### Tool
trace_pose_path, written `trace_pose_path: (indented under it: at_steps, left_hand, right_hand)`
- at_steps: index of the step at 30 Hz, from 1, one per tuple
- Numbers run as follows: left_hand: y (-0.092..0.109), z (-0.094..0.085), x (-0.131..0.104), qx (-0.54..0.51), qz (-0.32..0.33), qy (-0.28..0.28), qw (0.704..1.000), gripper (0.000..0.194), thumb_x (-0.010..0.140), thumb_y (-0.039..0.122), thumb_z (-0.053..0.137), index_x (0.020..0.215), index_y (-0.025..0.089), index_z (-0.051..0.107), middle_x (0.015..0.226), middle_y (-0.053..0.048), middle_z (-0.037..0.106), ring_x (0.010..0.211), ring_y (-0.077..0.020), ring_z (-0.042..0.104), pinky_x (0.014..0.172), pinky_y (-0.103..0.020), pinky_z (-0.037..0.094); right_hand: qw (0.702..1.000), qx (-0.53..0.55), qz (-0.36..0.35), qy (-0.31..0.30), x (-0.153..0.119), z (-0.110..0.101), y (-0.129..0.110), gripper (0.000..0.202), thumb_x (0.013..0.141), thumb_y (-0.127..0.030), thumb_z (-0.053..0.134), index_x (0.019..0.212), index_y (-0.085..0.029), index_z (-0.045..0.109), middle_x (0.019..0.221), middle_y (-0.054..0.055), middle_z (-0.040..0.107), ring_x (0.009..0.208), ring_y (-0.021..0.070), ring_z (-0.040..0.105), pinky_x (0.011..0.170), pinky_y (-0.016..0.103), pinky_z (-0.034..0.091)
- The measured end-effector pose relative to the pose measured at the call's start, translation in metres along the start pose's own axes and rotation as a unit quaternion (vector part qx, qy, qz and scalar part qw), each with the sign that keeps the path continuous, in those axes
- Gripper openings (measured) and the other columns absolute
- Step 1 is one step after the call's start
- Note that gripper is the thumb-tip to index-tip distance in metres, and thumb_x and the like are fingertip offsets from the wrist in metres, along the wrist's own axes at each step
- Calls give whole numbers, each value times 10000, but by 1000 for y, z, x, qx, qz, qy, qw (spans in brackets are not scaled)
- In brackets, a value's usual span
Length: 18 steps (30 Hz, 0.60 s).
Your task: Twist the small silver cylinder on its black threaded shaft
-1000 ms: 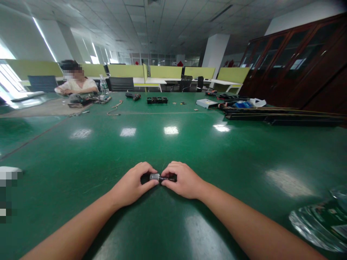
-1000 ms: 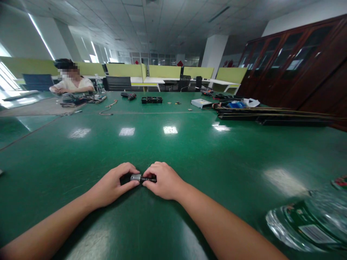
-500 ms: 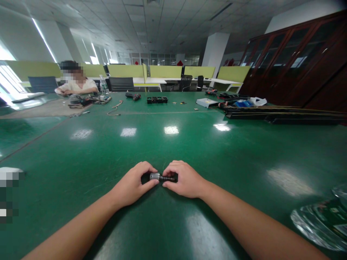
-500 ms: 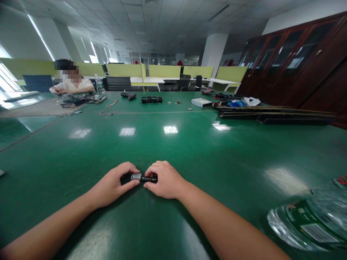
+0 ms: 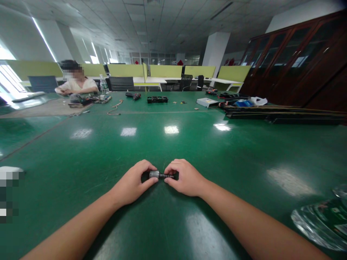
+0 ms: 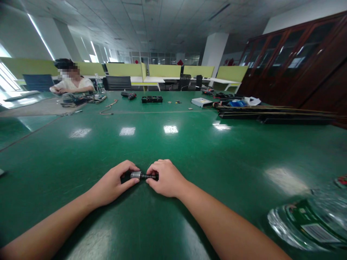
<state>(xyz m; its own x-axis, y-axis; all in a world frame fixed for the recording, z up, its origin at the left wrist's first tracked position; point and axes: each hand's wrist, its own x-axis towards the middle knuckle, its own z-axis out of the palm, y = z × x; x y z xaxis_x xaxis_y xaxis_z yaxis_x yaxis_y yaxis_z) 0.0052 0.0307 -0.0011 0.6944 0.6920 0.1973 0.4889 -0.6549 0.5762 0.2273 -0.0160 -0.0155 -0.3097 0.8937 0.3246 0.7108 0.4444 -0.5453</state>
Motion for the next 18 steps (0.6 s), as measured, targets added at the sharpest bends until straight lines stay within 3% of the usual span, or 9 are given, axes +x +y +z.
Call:
trace_pose_path:
  at_steps: [18]
  left_hand:
    - [3, -2, 1, 5, -13, 11, 1000, 156, 888, 292, 604, 1019, 210, 619, 972, -43, 653, 849, -208, 599, 782, -332, 491]
  right_hand:
    - [999, -27, 30, 20, 0, -4, -1, 76, 725, -149, 707, 771, -194, 668, 758, 6, 656, 782, 176, 570, 787, 330, 403]
